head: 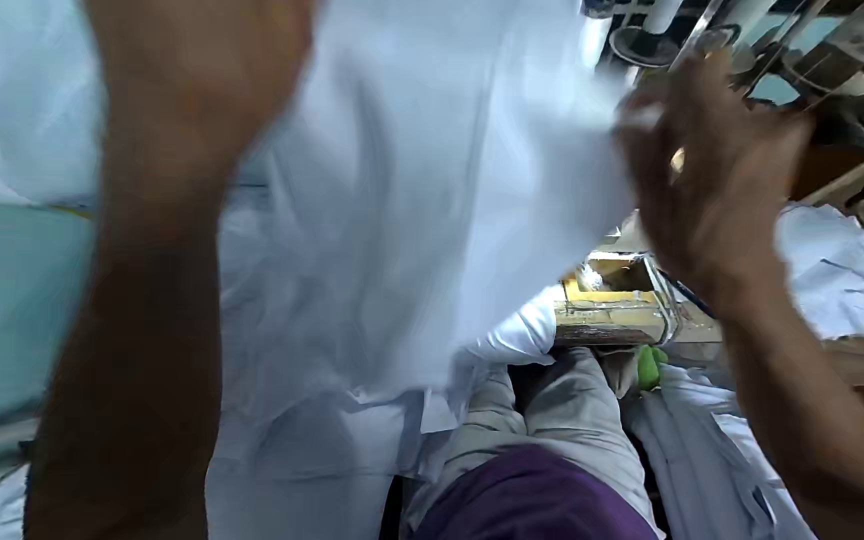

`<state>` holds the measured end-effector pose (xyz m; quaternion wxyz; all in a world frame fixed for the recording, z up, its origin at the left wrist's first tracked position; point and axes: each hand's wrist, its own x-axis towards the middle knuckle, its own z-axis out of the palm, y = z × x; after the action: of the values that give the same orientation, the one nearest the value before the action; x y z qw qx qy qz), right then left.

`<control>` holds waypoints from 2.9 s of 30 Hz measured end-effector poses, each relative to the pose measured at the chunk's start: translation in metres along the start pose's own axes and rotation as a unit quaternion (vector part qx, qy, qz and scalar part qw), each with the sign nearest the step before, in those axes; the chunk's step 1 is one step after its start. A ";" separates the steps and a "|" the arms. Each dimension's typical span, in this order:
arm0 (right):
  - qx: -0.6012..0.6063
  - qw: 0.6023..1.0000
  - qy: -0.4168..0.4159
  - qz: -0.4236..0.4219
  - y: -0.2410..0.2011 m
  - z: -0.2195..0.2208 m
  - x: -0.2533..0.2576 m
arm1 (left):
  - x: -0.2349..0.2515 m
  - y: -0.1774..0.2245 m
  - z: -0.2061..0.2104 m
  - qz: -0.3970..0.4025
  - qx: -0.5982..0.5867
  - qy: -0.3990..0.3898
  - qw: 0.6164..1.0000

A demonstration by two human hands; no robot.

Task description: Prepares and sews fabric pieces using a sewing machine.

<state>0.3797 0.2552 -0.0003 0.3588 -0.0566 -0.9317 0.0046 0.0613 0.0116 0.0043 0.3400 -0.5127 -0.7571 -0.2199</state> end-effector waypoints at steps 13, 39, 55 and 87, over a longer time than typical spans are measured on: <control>0.208 0.973 -0.021 0.095 0.005 0.070 -0.077 | -0.090 0.108 -0.005 -0.045 -0.138 -0.175 0.974; 0.563 0.699 0.045 0.439 0.013 0.106 -0.100 | 0.031 0.210 0.169 -0.020 -0.148 -0.047 0.988; 0.364 0.802 0.045 0.471 0.041 0.105 -0.114 | 0.067 0.240 0.207 -0.169 -0.090 -0.266 0.945; 0.217 0.825 -0.425 0.302 0.011 0.144 -0.333 | -0.102 0.199 0.104 -0.133 -0.277 -0.183 0.934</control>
<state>0.5295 0.2346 -0.3305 -0.0889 -0.2486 -0.9033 0.3382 0.2399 0.0940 -0.1439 0.0077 -0.5127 -0.7764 -0.3664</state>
